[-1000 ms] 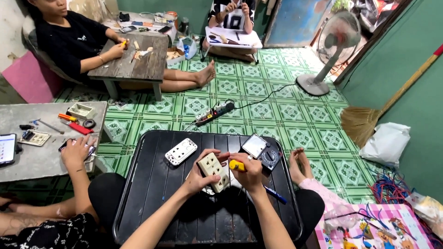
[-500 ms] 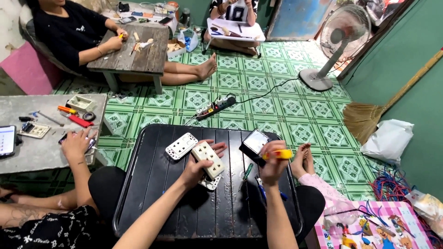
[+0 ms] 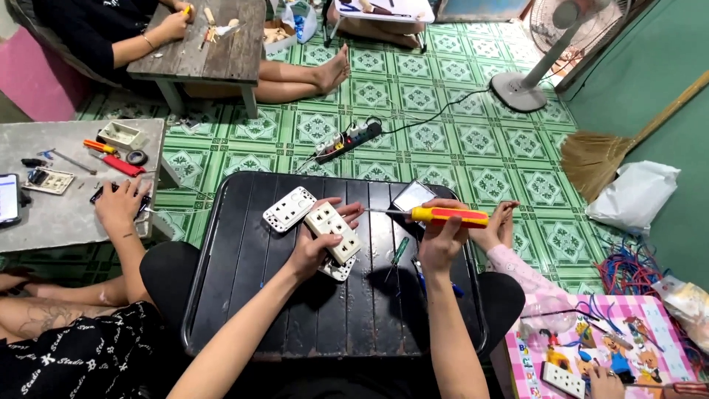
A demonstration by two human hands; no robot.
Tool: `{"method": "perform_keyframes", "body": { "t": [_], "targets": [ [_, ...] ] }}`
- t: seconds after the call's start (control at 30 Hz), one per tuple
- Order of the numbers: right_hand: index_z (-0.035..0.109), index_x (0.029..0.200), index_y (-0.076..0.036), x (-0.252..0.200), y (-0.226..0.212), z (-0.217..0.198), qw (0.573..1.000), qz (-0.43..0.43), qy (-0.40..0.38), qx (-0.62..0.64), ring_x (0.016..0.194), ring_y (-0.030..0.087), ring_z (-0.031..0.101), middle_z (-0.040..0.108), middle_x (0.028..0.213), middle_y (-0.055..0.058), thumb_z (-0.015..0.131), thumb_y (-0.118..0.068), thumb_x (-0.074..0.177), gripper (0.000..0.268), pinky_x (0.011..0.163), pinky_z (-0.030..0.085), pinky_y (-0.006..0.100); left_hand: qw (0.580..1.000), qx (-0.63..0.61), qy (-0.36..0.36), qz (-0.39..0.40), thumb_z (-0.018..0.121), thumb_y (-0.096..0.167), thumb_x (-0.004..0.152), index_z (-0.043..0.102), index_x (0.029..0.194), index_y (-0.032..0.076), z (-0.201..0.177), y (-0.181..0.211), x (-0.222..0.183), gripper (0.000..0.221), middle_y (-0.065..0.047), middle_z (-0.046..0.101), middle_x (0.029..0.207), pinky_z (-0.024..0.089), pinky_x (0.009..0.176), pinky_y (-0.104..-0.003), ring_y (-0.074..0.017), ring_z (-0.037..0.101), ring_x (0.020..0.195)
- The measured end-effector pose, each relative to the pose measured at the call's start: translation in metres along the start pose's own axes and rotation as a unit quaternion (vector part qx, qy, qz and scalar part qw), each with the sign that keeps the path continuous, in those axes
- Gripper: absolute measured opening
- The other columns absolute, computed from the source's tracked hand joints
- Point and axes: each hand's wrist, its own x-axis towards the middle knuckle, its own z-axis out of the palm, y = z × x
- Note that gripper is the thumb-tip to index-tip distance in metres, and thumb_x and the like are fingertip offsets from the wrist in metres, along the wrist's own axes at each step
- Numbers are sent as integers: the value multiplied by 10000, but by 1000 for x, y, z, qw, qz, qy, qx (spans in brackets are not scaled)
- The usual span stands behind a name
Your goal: Screwing the cover onto an electrical outlet component using a manual screwdriver on a small work table.
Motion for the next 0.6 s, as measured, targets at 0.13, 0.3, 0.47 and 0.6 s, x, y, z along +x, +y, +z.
{"method": "perform_keyframes", "body": {
  "t": [0.13,0.3,0.47,0.6],
  "targets": [
    [471,1087,-96,-2,11,-11,999,-21,-21,-28,855,195,680,634,961,138,353,-549,1073,468,748,608,282,1000,3,-6,-5,758,65,741,349,1408,33,-3,0,-2,783,-359,520,1420,411,1110,-568,-485,461,1369],
    [463,1108,-99,-2,11,-9,999,-17,-34,-16,884,214,671,619,965,140,371,-530,1077,443,789,621,304,1000,17,-15,1,774,91,761,355,1408,39,-6,-1,-2,773,-336,526,1429,414,1106,-558,-469,461,1374],
    [460,1105,-98,-2,9,-10,998,-20,-47,-28,914,210,659,613,981,135,382,-513,1082,423,797,611,296,998,55,-27,10,788,60,765,362,1403,20,-3,3,-2,769,-345,520,1431,410,1108,-574,-481,452,1373],
    [479,1099,-88,-5,5,-7,997,-31,-55,-55,953,220,660,617,1000,148,418,-500,1072,417,819,609,300,996,84,-28,18,796,33,766,371,1407,9,-1,3,-1,770,-330,527,1437,412,1108,-573,-461,458,1375]
  ]
}}
